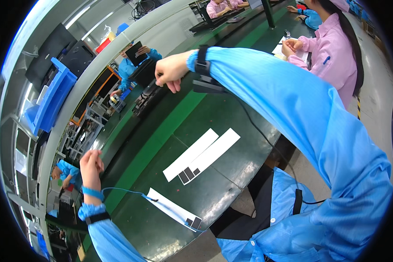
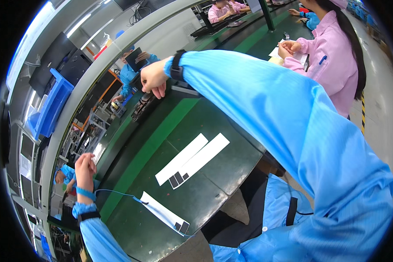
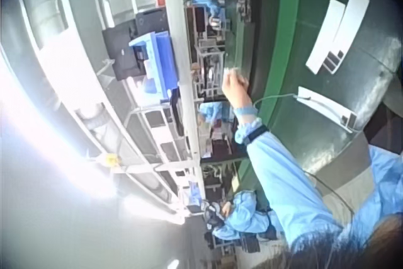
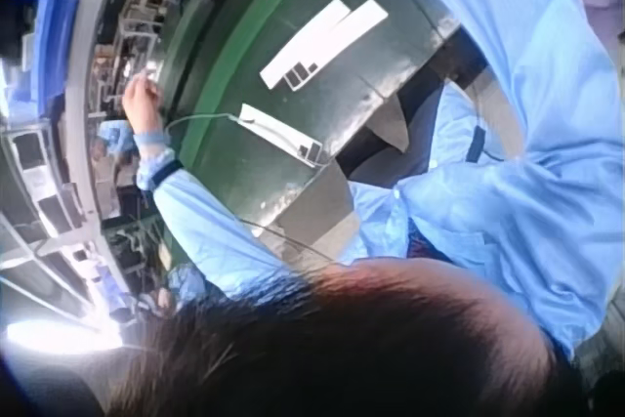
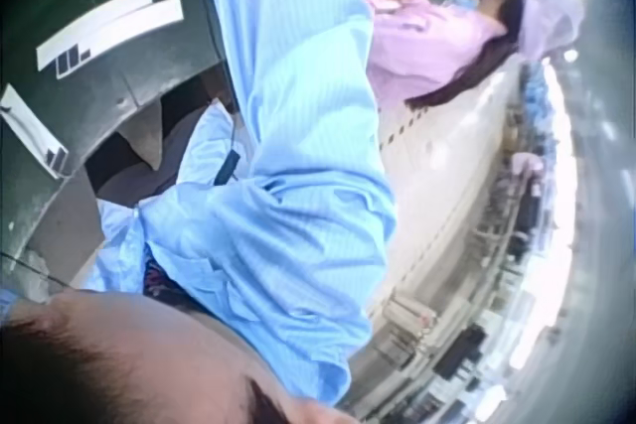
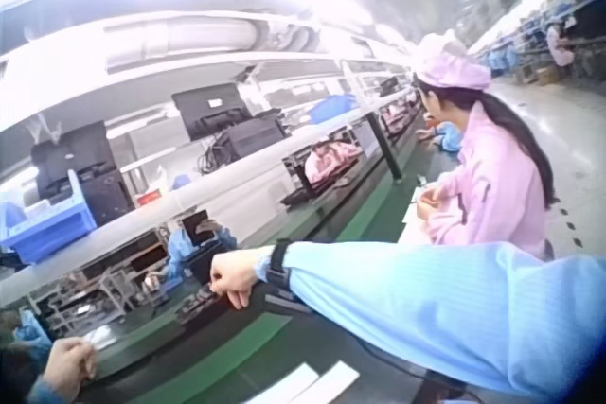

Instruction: Inspecting and assembling internal components of a laptop or tablet device.

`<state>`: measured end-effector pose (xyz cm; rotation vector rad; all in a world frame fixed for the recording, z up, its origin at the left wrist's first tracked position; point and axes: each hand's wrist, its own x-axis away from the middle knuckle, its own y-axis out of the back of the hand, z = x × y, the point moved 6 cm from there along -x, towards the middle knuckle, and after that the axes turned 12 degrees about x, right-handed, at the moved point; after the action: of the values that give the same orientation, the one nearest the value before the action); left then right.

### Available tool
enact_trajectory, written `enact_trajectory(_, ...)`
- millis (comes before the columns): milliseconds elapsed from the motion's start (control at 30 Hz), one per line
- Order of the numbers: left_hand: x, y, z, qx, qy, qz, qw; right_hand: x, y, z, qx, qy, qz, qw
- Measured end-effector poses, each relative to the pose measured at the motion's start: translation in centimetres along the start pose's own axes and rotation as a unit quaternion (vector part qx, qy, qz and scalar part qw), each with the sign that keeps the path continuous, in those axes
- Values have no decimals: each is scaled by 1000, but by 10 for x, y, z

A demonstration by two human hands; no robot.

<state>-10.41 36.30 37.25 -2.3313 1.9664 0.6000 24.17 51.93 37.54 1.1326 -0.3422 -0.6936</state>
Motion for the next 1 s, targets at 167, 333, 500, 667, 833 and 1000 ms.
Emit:
enact_trajectory(167,-54,9,16,-37,-14,-78,996,-53,34,24,-273,49,-86,957)
enact_trajectory(333,-64,-19,-10,-229,-71,19,971,-62,20,47,-329,68,-92,937)
enact_trajectory(500,-16,-68,-35,-157,-130,68,977,-27,-34,62,-204,108,-70,970)
enact_trajectory(667,118,-109,-33,-111,-89,49,989,54,-95,49,-295,126,-36,946)
enact_trajectory(833,165,-147,24,-220,-56,161,961,82,-144,7,-400,79,-22,913)
enact_trajectory(1000,146,-129,136,-406,8,186,895,37,-199,-38,-470,16,-33,882)
